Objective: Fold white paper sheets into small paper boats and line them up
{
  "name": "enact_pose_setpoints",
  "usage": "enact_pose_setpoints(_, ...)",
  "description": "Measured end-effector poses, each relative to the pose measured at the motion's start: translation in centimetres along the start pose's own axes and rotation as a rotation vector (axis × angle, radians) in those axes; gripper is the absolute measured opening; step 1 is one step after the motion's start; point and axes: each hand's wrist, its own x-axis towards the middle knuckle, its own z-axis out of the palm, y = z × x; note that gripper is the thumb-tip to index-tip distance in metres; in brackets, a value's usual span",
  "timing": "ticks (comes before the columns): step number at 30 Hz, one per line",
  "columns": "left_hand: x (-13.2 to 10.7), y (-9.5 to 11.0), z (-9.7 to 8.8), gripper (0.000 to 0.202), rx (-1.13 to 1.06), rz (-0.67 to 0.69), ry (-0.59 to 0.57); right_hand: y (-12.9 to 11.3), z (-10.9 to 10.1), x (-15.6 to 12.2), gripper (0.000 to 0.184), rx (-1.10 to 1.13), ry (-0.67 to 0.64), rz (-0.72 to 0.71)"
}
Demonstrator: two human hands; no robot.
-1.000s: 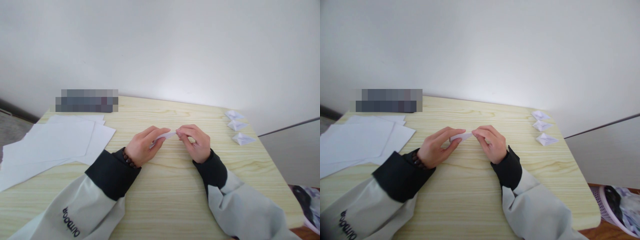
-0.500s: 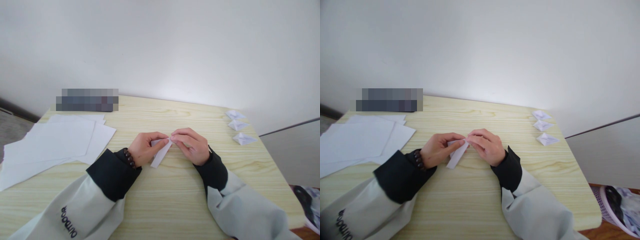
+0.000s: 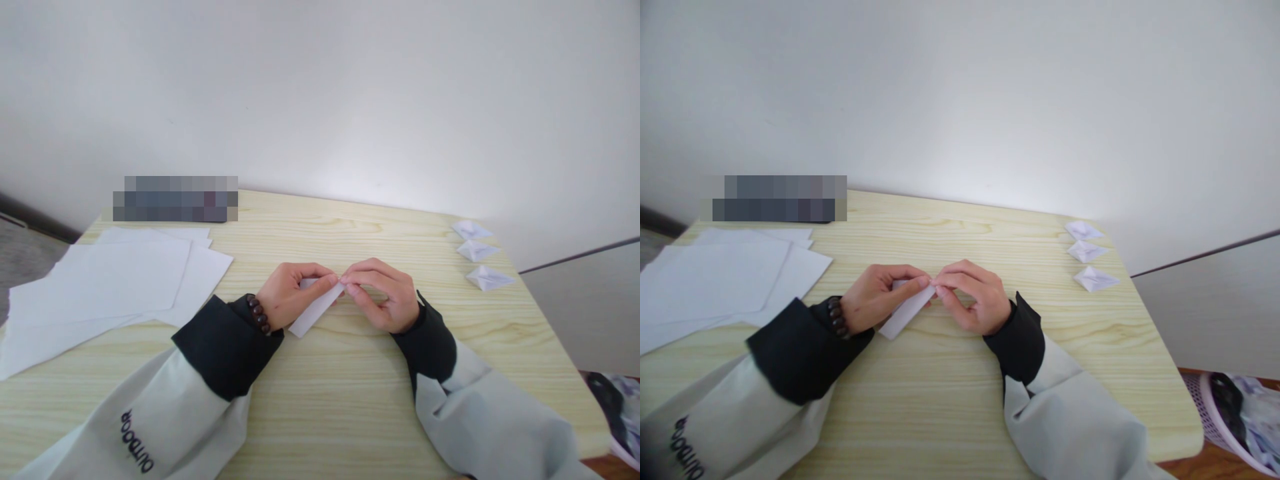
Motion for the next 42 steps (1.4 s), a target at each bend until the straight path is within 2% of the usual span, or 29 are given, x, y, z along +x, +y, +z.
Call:
enact_pose_setpoints(2,0.0,0.0,0.2,0.027,0.041,0.012,0.014,0.0,0.0,0.0,0.015,0.026,-0.005,0.029)
enact_pose_setpoints(5,0.0,0.1,0.5,0.026,0.129,0.031,0.040,-0.1,-0.1,-0.1,0.014,0.043,-0.004,0.160)
enact_pose_setpoints(8,-0.1,0.2,0.8,0.025,0.185,0.054,0.073,0.1,0.0,-0.1,0.011,0.009,-0.062,0.255)
enact_pose_setpoints(11,-0.2,0.2,0.9,0.024,0.198,0.087,0.095,0.3,0.1,-0.2,0.011,-0.056,-0.172,0.218)
enact_pose_setpoints(13,-0.3,0.2,1.0,0.023,0.212,0.105,0.105,0.4,0.3,-0.2,0.015,-0.083,-0.199,0.193)
enact_pose_setpoints(21,-0.3,0.2,1.0,0.024,0.229,0.101,0.127,0.3,0.3,-0.1,0.017,-0.007,-0.231,0.192)
enact_pose_setpoints(27,-0.3,0.2,0.8,0.025,0.210,0.089,0.093,0.5,-0.2,-0.1,0.020,0.139,-0.308,0.265)
enact_pose_setpoints(32,-0.3,0.1,0.7,0.026,0.225,0.082,0.067,0.4,-0.5,-0.1,0.022,0.251,-0.321,0.323)
enact_pose_setpoints(38,-0.2,0.1,0.7,0.025,0.231,0.081,0.052,0.5,-0.2,-0.1,0.021,0.122,-0.313,0.282)
enact_pose_setpoints(42,-0.2,0.0,0.6,0.025,0.221,0.080,0.052,0.5,-0.3,-0.2,0.022,0.187,-0.328,0.308)
